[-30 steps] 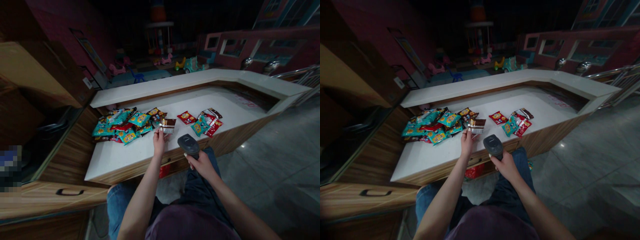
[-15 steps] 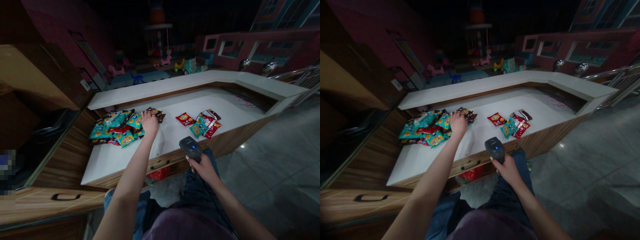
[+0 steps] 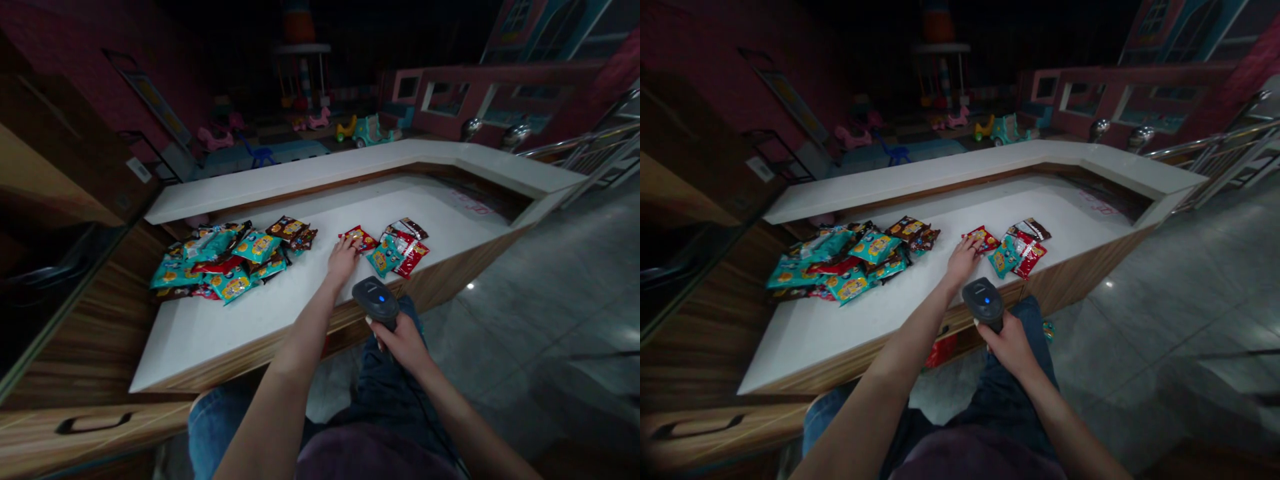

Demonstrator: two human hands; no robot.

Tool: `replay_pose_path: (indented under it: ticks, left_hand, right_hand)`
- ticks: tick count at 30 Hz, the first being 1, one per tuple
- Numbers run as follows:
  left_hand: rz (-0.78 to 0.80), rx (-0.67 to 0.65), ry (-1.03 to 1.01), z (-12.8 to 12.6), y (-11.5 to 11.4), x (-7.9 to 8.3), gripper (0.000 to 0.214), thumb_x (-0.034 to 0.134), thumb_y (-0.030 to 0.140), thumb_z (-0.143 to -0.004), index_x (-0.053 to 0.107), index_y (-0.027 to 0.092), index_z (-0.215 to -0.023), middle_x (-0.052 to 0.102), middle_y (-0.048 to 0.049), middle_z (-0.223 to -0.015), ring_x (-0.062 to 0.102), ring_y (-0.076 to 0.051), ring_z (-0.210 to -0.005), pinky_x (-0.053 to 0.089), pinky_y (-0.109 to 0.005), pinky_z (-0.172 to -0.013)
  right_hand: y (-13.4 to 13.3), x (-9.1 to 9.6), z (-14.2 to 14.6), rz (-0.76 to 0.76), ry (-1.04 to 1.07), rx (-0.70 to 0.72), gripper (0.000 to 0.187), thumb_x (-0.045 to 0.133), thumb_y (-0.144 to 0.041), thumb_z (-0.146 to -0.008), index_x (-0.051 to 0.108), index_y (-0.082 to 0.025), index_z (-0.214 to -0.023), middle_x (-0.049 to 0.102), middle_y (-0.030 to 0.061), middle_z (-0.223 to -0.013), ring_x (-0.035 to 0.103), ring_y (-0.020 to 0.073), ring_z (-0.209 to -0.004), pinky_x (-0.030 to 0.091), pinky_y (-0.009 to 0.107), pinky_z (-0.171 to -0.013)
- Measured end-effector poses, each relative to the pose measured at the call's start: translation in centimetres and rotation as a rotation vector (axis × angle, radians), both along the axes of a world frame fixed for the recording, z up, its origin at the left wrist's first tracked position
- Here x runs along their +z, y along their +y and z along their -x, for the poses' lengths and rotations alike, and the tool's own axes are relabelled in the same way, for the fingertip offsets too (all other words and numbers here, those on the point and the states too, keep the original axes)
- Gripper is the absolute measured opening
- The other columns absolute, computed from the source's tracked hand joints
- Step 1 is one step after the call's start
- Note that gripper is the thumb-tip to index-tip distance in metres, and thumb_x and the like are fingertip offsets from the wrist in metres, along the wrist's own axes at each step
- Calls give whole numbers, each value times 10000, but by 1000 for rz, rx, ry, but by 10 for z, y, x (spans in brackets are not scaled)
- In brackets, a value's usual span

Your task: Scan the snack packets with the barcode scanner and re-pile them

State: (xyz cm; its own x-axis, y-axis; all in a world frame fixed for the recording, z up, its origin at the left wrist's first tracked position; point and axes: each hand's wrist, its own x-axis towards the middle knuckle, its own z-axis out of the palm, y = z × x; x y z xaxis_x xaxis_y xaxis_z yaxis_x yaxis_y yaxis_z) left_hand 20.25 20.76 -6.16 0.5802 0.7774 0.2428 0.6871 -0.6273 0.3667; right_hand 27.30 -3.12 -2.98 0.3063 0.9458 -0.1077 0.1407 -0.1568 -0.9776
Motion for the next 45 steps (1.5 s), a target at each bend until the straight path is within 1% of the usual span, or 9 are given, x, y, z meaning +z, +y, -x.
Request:
replay_pose_path:
  ticks: [3,7,11,15,20,27,32,41,45]
  left_hand:
    - [20,47,-123,0,6,1,406,566,177,-987,699,213,-1369,585,-123,-1552,452,-315,-1516,317,-515,-1285]
    - [135,137,-556,19,2,0,340,529,246,-1018,725,209,-1294,707,-111,-1395,591,-289,-1381,382,-494,-1246]
    - [471,243,-1094,54,-20,-6,383,556,432,-1016,685,189,-1282,743,-119,-1301,715,-272,-1166,563,-465,-1059]
    - [760,266,-1332,93,-49,-14,479,682,574,-918,682,185,-1197,780,-108,-1160,764,-250,-973,633,-435,-906]
    - [791,257,-1442,116,-66,-18,521,760,603,-844,678,188,-1148,791,-91,-1110,765,-241,-953,622,-434,-919]
    - [763,210,-1451,113,-66,-22,559,767,628,-819,682,190,-1155,782,-95,-1181,753,-248,-1036,586,-437,-990]
    - [681,215,-1378,113,-68,-24,509,683,610,-888,675,188,-1172,769,-111,-1225,741,-241,-1097,577,-434,-1015]
    - [669,216,-1328,112,-69,-24,541,654,645,-903,688,190,-1194,762,-119,-1265,738,-252,-1128,592,-442,-1009]
    - [481,266,-1267,114,-76,-12,565,589,651,-947,675,184,-1253,749,-123,-1275,729,-256,-1140,581,-441,-1033]
  right_hand:
    - [-1,-1,-2,-2,-2,-14,261,668,-475,-747,575,-236,-699,589,-13,-474,560,166,-421,439,277,-491]
    - [0,-7,-4,12,-11,-12,274,667,-485,-754,576,-233,-699,602,-3,-479,575,170,-425,459,280,-503]
    - [6,-9,-2,5,-7,8,299,665,-510,-775,576,-233,-707,603,-2,-475,600,178,-432,470,281,-512]
    - [11,-10,5,-6,-3,30,319,681,-525,-776,579,-232,-703,608,-3,-481,607,177,-426,468,274,-498]
    - [15,-5,17,-40,-6,62,304,690,-504,-781,585,-231,-699,615,-6,-483,611,175,-422,465,265,-484]
    - [23,12,28,-82,-63,94,261,692,-470,-791,605,-229,-741,615,-21,-464,617,179,-421,485,269,-516]
    - [29,19,30,-105,-99,86,252,682,-459,-787,603,-230,-721,621,-5,-467,622,191,-433,485,284,-528]
    - [26,17,28,-102,-83,85,242,684,-452,-779,602,-232,-721,614,-6,-466,614,187,-430,486,280,-514]
    - [21,11,25,-93,-49,65,284,696,-491,-778,591,-232,-732,615,-8,-481,599,176,-412,461,267,-476]
